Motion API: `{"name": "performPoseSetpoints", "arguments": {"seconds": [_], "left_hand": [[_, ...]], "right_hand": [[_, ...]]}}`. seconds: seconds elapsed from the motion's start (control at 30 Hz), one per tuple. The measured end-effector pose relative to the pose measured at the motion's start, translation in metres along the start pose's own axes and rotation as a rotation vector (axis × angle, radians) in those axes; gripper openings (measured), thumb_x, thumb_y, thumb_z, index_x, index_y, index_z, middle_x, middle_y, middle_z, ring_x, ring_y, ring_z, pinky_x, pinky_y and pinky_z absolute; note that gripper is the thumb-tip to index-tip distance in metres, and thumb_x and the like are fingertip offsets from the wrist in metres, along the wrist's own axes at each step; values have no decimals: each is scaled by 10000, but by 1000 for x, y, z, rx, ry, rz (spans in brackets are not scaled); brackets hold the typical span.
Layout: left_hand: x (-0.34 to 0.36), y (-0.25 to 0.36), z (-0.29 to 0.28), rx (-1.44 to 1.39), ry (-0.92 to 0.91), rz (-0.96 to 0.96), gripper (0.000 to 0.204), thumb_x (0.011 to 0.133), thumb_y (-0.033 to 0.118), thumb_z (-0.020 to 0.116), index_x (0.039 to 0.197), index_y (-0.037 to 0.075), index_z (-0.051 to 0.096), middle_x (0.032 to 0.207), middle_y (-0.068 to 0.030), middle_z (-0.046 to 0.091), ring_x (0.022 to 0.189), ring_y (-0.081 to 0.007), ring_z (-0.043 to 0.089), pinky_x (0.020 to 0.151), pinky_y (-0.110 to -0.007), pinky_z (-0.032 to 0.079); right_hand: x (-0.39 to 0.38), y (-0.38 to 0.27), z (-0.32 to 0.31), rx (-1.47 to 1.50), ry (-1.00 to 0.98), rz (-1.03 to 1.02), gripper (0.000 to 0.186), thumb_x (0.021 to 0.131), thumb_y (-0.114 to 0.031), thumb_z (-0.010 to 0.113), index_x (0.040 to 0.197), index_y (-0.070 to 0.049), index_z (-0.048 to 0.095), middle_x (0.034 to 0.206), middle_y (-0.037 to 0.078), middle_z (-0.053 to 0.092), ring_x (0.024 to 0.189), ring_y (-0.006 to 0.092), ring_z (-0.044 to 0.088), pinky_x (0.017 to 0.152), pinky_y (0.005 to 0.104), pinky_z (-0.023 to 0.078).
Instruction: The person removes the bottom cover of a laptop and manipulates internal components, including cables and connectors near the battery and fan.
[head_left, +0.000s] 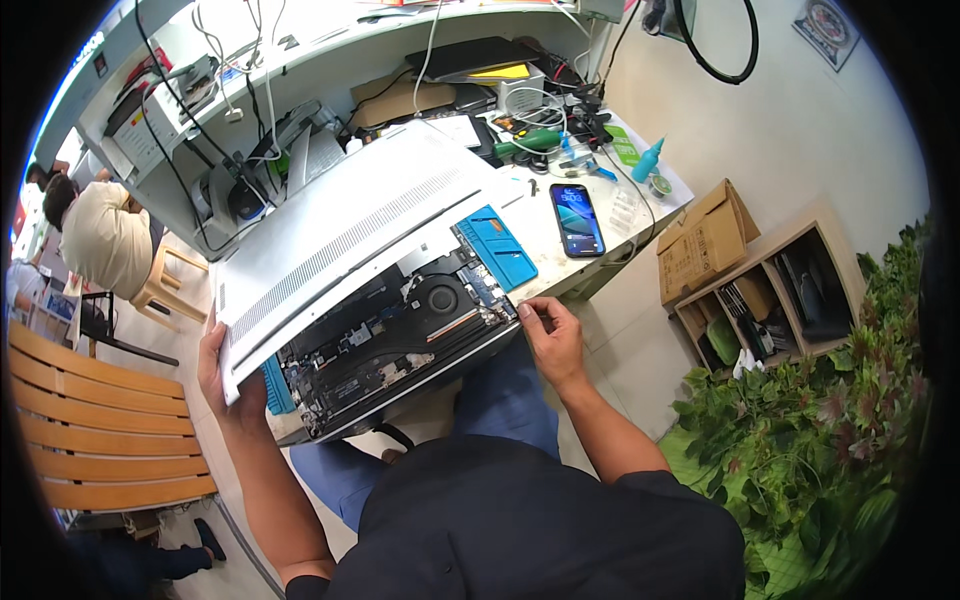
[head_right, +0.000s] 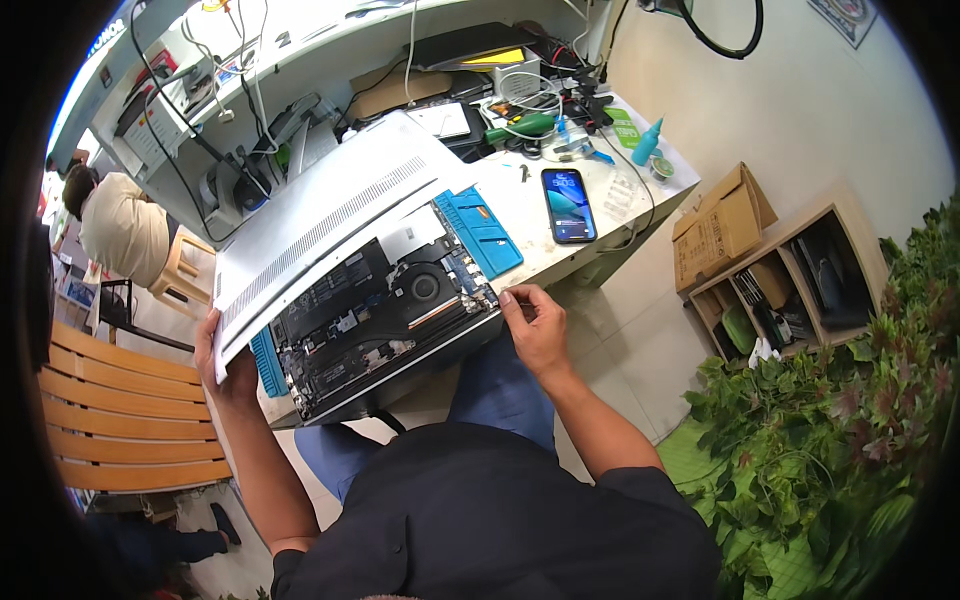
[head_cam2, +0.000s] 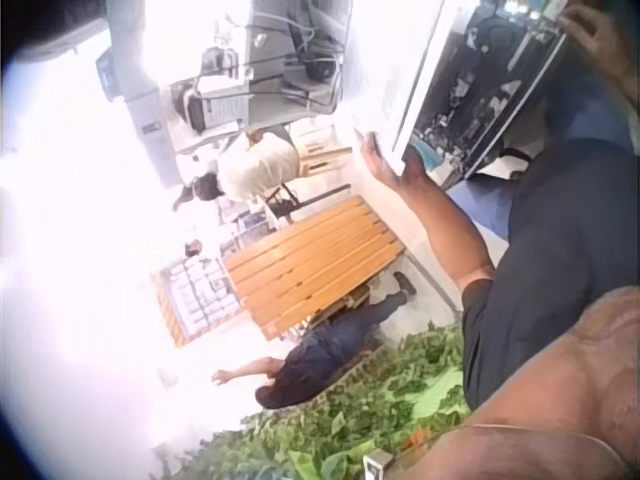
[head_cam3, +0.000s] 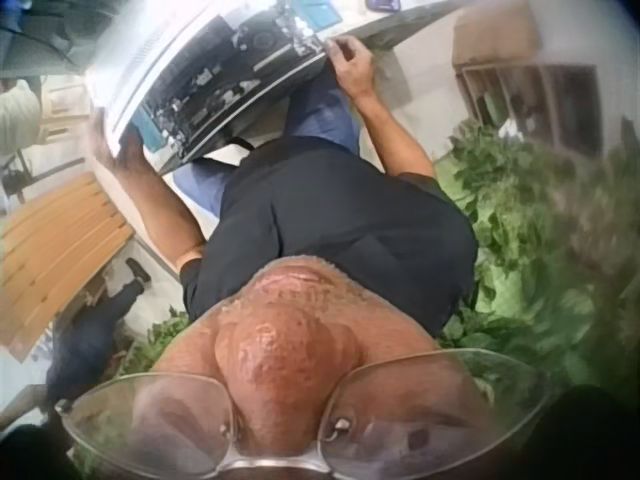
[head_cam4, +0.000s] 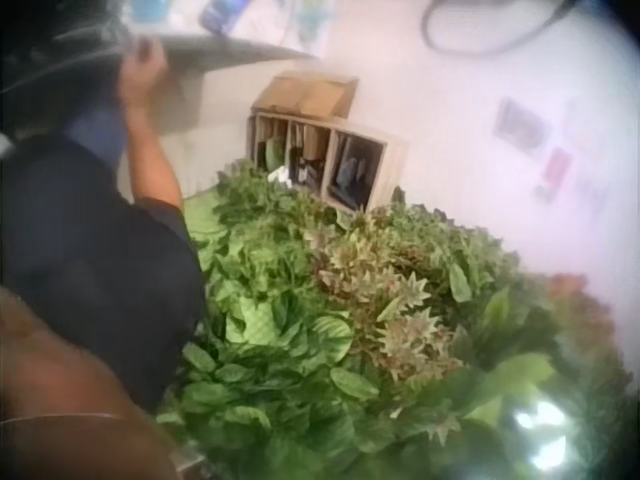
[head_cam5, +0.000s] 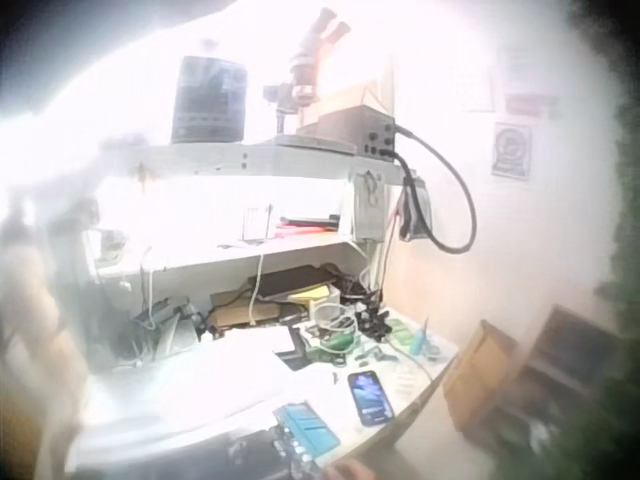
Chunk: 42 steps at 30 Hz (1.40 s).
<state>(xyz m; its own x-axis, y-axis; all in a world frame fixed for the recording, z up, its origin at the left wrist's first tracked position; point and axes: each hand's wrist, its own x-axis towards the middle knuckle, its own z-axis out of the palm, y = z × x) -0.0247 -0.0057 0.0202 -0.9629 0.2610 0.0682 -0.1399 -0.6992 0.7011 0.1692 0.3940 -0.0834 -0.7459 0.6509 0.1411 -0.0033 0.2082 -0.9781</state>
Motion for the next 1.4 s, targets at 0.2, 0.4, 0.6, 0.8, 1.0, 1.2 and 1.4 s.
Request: {"name": "performPoseSetpoints", "arguments": {"seconds": [0.2, 0.4, 0.6, 0.8, 1.0, 1.2, 1.4], "left_hand": [[-24, -1, 50, 380, -119, 156, 730, 1036, 176, 520, 1673, -89, 282, 1571, -296, 505, 1421, -359, 595, 1177, -446, 516], [-32, -42, 94, 439, -102, 238, 748, 1062, 99, 551, 1682, -113, 191, 1500, -301, 557, 1301, -304, 677, 1126, -385, 547], [-40, -98, 126, 374, -121, 219, 815, 1097, 63, 570, 1718, -55, 55, 1473, -311, 580, 1293, -297, 682, 1126, -410, 550], [-39, -112, 140, 446, -213, 160, 852, 1126, 62, 587, 1735, -9, -4, 1325, -235, 720, 1228, -243, 718, 1055, -366, 564], [-30, -123, 149, 453, -229, 120, 908, 1120, 64, 606, 1737, 15, -58, 1313, -241, 727, 1145, -241, 758, 945, -373, 646], [-28, -105, 141, 503, -234, 15, 903, 1134, 103, 573, 1749, 89, -88, 1363, -269, 693, 1082, -302, 786, 872, -395, 674], [-46, -79, 90, 515, -105, 54, 810, 1145, 143, 545, 1765, 127, 23, 1387, -272, 686, 1121, -311, 780, 854, -400, 688]], "right_hand": [[2, -2, -2, 43, 81, -239, 278, 1079, -177, 706, 1256, 37, 688, 1123, 105, 729, 945, 140, 687, 855, 296, 565], [-2, -68, 5, 913, -299, 95, 457, 1145, -242, 587, 1464, 69, 486, 1267, 236, 692, 1069, 308, 747, 945, 463, 644], [-1, -106, 33, 1035, -381, 117, 543, 1145, -243, 598, 1548, -12, 318, 1336, 272, 672, 1147, 362, 753, 939, 502, 679], [23, -89, 33, 1049, -229, 136, 607, 1110, -168, 663, 1547, -37, 264, 1269, 205, 704, 1053, 315, 777, 793, 463, 715], [47, -96, 37, 974, -160, 59, 526, 1067, -60, 688, 1501, -58, 390, 1253, 156, 721, 1050, 256, 775, 704, 409, 726], [106, -93, 1, 909, -56, -32, 506, 1036, 12, 662, 1475, -19, 413, 1248, 169, 712, 1013, 261, 779, 712, 421, 731], [189, -79, -29, 737, 79, -104, 522, 1015, 36, 638, 1472, 10, 387, 1270, 202, 687, 995, 292, 782, 723, 437, 730]]}}
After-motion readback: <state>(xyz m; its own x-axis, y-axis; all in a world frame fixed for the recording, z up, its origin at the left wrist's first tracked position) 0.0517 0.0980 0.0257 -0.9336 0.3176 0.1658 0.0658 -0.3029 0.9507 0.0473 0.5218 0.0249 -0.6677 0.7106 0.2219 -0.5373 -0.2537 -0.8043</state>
